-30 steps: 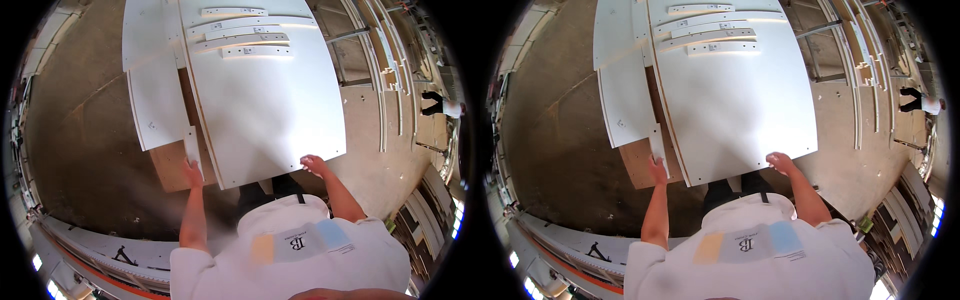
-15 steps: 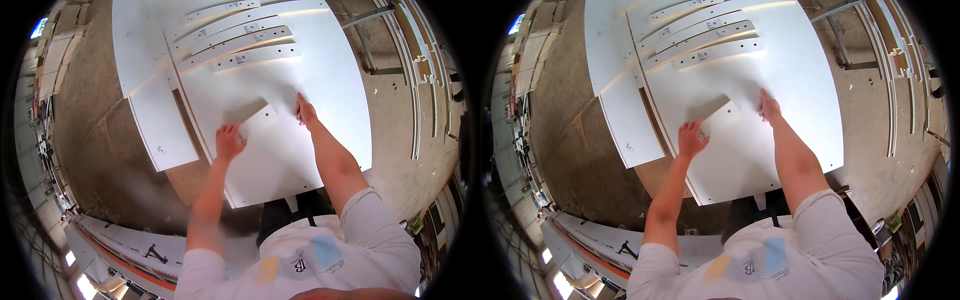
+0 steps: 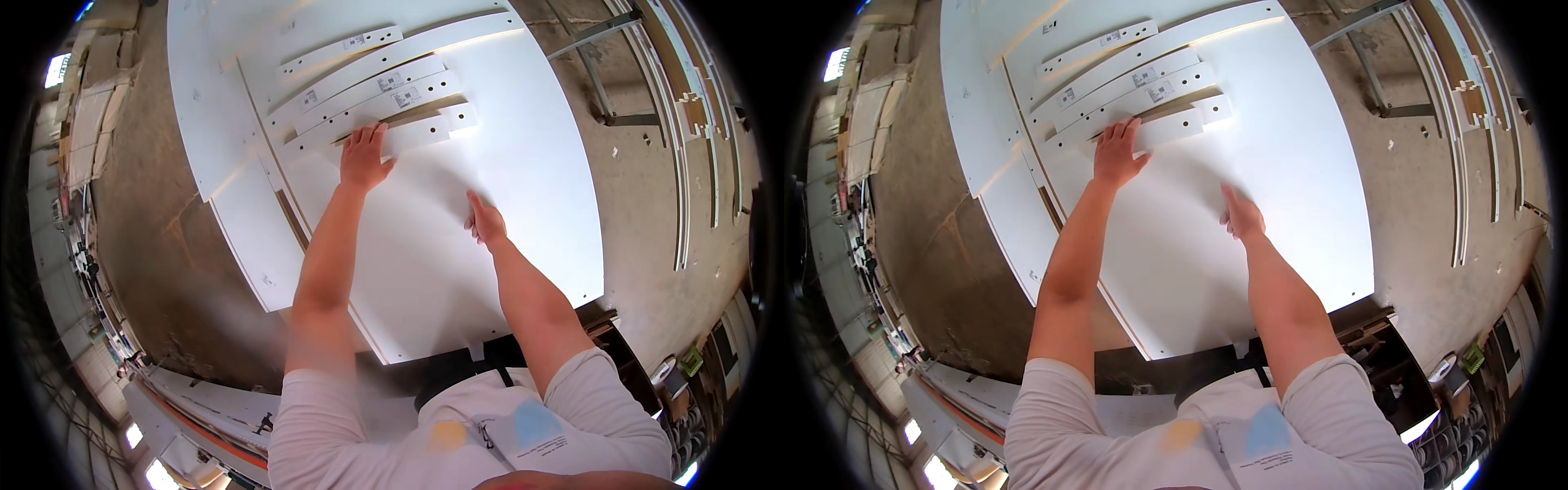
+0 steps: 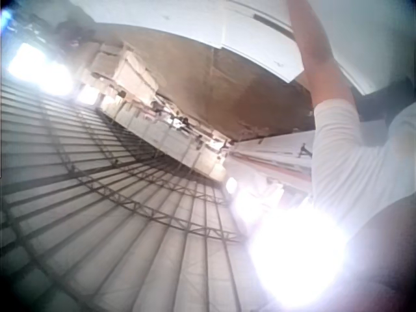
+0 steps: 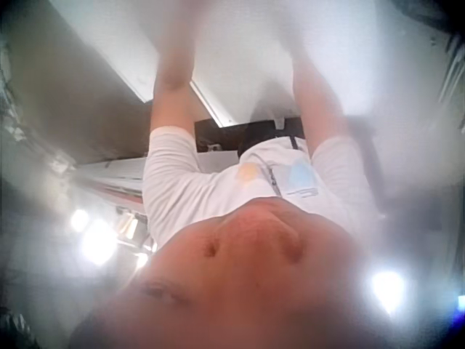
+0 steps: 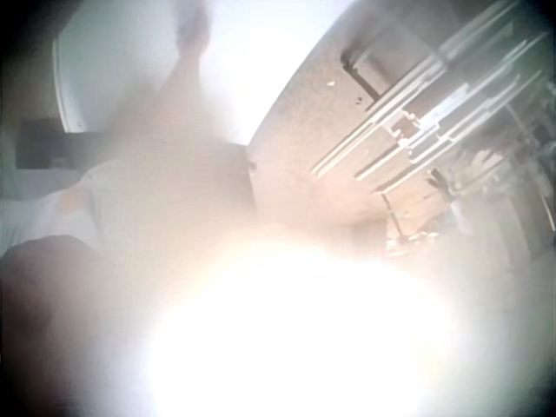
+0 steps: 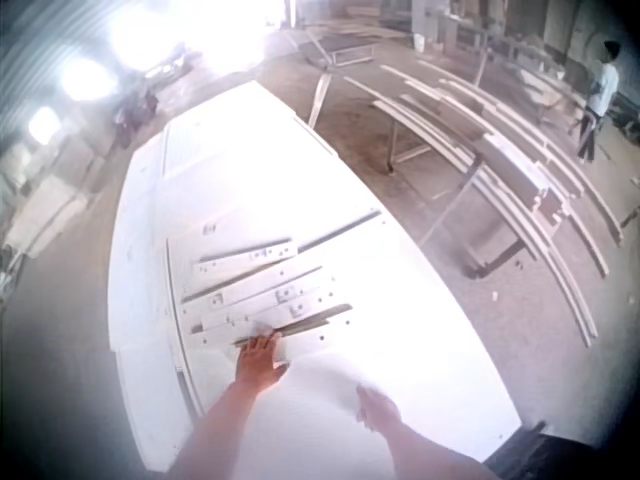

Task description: The person picks up white rectangular wood panels from a stack and places them onto a conveyor belt feeding a processing machine. The person handles the panels one at a time, moving them from a pile on the floor to the machine's input area. The person also briefly uses a tool to adjust a part of the machine.

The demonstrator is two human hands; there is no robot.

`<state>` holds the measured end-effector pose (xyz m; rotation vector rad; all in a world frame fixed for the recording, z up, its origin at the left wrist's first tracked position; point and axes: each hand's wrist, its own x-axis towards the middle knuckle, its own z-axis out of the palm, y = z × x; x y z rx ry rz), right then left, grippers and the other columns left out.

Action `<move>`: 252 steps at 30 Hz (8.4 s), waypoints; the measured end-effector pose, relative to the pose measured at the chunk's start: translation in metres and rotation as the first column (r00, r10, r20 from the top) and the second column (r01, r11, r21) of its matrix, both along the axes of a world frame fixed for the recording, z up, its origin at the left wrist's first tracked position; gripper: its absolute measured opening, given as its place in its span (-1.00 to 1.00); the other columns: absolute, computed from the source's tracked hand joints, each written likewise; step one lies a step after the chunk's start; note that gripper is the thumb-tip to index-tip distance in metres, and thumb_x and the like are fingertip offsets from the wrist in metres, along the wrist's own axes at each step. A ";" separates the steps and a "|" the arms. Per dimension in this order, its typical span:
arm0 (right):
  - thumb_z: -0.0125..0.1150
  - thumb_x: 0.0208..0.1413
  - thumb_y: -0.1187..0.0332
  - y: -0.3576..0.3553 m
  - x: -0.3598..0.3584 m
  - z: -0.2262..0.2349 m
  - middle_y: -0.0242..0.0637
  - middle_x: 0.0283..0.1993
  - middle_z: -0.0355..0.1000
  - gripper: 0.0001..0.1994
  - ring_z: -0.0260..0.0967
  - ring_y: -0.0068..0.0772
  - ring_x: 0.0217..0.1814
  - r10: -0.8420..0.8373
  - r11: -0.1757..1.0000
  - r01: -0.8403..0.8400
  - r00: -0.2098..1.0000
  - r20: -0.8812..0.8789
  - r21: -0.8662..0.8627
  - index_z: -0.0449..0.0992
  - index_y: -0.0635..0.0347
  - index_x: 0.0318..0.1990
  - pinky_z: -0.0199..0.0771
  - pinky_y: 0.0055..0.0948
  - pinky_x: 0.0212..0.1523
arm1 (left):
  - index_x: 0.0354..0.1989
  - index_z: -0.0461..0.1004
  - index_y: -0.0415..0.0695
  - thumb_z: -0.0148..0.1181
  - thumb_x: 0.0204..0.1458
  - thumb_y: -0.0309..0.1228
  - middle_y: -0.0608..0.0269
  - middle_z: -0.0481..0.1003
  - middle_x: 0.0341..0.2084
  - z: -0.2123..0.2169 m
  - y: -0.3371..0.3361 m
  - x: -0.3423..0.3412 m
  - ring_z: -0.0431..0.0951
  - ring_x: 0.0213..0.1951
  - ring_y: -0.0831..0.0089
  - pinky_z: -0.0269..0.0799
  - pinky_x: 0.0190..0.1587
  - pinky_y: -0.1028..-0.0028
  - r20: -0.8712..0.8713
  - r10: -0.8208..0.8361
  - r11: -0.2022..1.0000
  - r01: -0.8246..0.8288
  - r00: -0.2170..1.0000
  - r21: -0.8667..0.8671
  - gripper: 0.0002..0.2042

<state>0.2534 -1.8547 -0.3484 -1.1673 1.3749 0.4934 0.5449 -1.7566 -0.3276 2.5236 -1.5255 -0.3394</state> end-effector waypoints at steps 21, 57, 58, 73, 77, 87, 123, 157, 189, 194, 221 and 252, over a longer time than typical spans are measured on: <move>-0.24 0.06 -0.55 -0.002 0.001 -0.007 -0.33 -0.70 0.36 -0.12 0.32 -0.43 -0.67 0.079 0.997 -0.078 0.993 -0.087 0.021 0.59 0.17 -0.60 0.43 -0.39 -0.30 | 0.10 0.40 0.02 0.49 -0.24 -0.26 0.25 0.36 0.08 -0.006 -0.001 0.091 0.34 0.19 0.15 0.32 0.22 0.14 0.054 0.145 0.987 -0.148 0.988 0.064 -0.37; 0.30 -0.03 -0.34 -0.008 0.010 0.005 -0.29 -0.65 0.44 -0.34 0.38 -0.41 -0.66 0.134 0.990 -0.125 0.980 -0.145 0.067 0.56 0.22 -0.60 0.46 -0.44 -0.55 | 0.16 0.39 -0.06 0.22 0.03 -0.49 0.11 0.49 0.01 -0.043 -0.119 0.253 0.51 0.07 0.12 0.52 0.09 0.17 0.403 0.060 0.998 -0.062 0.913 -0.009 -0.54; 0.31 -0.04 -0.32 -0.010 0.010 0.007 -0.31 -0.64 0.45 -0.37 0.38 -0.43 -0.65 0.105 0.993 -0.097 0.985 -0.138 0.064 0.56 0.19 -0.60 0.46 -0.45 -0.52 | 0.17 0.39 -0.06 0.21 0.02 -0.50 0.12 0.49 0.01 -0.043 -0.126 0.252 0.50 0.09 0.12 0.51 0.10 0.17 0.376 0.064 0.993 -0.098 0.924 0.073 -0.53; 0.38 -0.07 -0.24 -0.009 0.014 0.012 -0.33 -0.65 0.45 -0.43 0.38 -0.46 -0.65 0.097 0.994 -0.087 0.985 -0.140 0.071 0.56 0.17 -0.61 0.47 -0.45 -0.53 | 0.20 0.31 -0.06 0.38 -0.02 -0.32 0.17 0.38 0.05 0.001 -0.078 0.132 0.41 0.12 0.09 0.50 0.03 0.15 0.176 -0.211 0.970 0.183 0.962 0.161 -0.42; 0.38 -0.06 -0.25 -0.007 0.012 0.004 -0.30 -0.64 0.46 -0.42 0.39 -0.44 -0.65 0.121 0.992 -0.119 0.987 -0.107 0.028 0.57 0.19 -0.60 0.47 -0.45 -0.53 | 0.15 0.35 -0.07 0.44 -0.10 -0.25 0.18 0.41 0.01 -0.011 -0.074 0.117 0.43 0.12 0.12 0.48 0.06 0.15 0.176 -0.105 0.992 0.091 0.979 0.084 -0.39; 0.39 -0.08 -0.28 -0.005 0.009 0.003 -0.29 -0.62 0.47 -0.39 0.36 -0.44 -0.66 0.121 0.993 -0.120 0.985 -0.121 0.011 0.59 0.23 -0.55 0.44 -0.43 -0.55 | 0.04 0.45 -0.08 0.42 -0.17 -0.18 0.14 0.45 0.02 -0.002 0.019 0.090 0.48 0.07 0.10 0.49 0.04 0.17 -0.087 0.136 0.988 -0.128 0.987 0.090 -0.45; 0.46 -0.17 0.15 -0.088 0.166 0.057 -0.35 0.13 0.43 -0.38 0.40 -0.20 0.20 0.898 -0.283 -0.625 0.095 -0.430 -0.728 0.44 -0.02 0.14 0.50 -0.15 0.11 | -0.01 0.33 -0.22 0.28 -0.07 -0.09 0.06 0.37 -0.08 -0.045 0.220 -0.149 0.36 0.09 0.10 0.29 0.12 0.17 -0.005 0.883 0.469 -0.882 0.470 -0.047 -0.45; 0.40 -0.08 0.00 -0.026 -0.169 0.011 -0.21 0.22 0.43 -0.27 0.42 -0.11 0.22 0.580 0.175 -0.748 0.604 -0.547 -0.641 0.29 0.04 0.25 0.44 -0.09 0.17 | -0.05 0.40 -0.30 0.30 -0.11 -0.04 -0.11 0.45 -0.07 -0.063 0.217 -0.146 0.46 0.03 -0.03 0.42 0.06 0.07 0.126 0.851 0.526 -0.830 0.510 -0.187 -0.41; 0.57 -0.33 0.07 0.055 -0.860 0.232 -0.03 0.01 0.53 -0.17 0.50 0.03 0.08 -0.610 0.673 0.333 0.755 -0.241 -0.661 0.32 0.16 0.15 0.48 -0.16 0.10 | -0.42 0.46 -0.46 0.46 -0.28 -0.22 -0.06 0.51 -0.53 0.039 0.038 -0.661 0.51 -0.46 0.18 0.44 -0.34 0.14 -0.530 0.188 0.933 -0.318 0.827 -0.166 -0.53; 0.58 -0.33 0.11 -0.002 -0.936 0.263 -0.05 -0.02 0.56 -0.26 0.52 0.02 0.06 -0.684 0.581 0.393 0.710 -0.165 -0.713 0.38 0.12 0.07 0.49 -0.15 0.09 | -0.46 0.50 -0.43 0.42 -0.29 -0.23 -0.05 0.54 -0.57 0.037 -0.064 -0.725 0.54 -0.50 0.15 0.44 -0.37 0.14 -0.445 -0.212 0.924 0.031 0.870 -0.381 -0.57; 0.51 -0.36 0.17 -0.396 -1.214 0.214 0.03 -0.14 0.54 -0.35 0.50 0.17 -0.03 -0.784 0.482 0.467 0.608 -0.128 -0.741 0.34 0.16 -0.06 0.50 -0.02 -0.01 | -0.17 0.54 -0.38 0.43 -0.12 -0.28 0.14 0.57 -0.37 0.137 -0.586 -1.043 0.56 -0.35 0.39 0.48 -0.26 0.30 -0.915 0.106 0.926 -0.374 0.390 -0.052 -0.57; 0.52 -0.37 -0.04 -0.800 -1.113 0.223 -0.06 0.01 0.55 -0.14 0.52 0.03 0.06 -0.210 0.771 0.000 0.944 -0.255 -0.637 0.35 0.08 0.18 0.52 -0.14 0.07 | -0.29 0.48 -0.25 0.45 -0.28 -0.41 0.32 0.44 -0.51 0.019 -0.754 -0.874 0.38 -0.50 0.52 0.35 -0.45 0.44 -0.575 0.397 0.586 -0.680 0.715 -0.440 -0.64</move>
